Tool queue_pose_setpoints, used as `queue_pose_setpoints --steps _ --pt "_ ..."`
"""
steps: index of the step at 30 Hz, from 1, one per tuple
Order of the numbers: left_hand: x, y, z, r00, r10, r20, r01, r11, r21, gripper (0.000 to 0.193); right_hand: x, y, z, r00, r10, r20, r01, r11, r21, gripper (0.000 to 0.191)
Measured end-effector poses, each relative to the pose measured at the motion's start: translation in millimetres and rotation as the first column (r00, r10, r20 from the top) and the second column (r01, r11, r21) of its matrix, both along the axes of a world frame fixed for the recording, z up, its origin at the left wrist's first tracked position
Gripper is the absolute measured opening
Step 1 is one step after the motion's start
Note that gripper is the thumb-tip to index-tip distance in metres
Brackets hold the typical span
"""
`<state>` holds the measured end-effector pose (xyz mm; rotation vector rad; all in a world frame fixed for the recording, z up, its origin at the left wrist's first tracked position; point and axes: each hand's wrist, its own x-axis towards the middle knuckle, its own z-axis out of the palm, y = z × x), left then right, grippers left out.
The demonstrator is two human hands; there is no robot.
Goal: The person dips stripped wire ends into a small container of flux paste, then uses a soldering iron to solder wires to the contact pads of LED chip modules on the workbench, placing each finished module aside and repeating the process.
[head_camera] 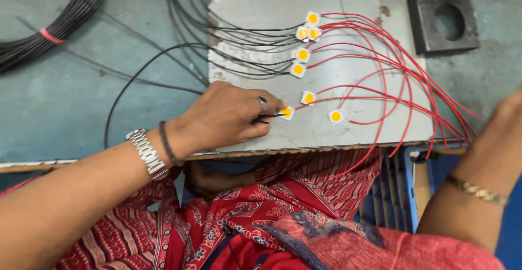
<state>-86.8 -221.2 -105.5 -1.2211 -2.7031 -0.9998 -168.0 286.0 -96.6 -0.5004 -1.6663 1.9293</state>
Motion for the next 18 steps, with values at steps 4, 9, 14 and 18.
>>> queue_pose_setpoints --steps 4,9,14,18 --pt "0.7 1.4 -2.8 0.999 0.023 0.043 -0.022 1.000 -0.017 0.029 51.4 17.9 -27.9 0.980 -0.149 0.132 0.138 0.986 0.093 0.026" --pt "0.3 1.9 -7.2 1.000 0.020 0.009 -0.021 1.000 0.012 0.027 93.1 22.9 -48.6 0.976 -0.172 0.133 0.148 0.974 0.173 0.028" --pt "-0.1 2.3 -10.4 0.999 0.031 -0.008 -0.031 0.999 0.024 0.028 110.4 -16.0 -48.4 1.000 -0.018 -0.011 0.021 0.954 0.301 0.030" --pt "-0.5 2.0 -11.4 0.998 0.029 -0.057 -0.029 1.000 0.006 0.031 123.3 -76.6 -38.0 0.969 0.195 -0.153 -0.119 0.906 0.405 0.031"
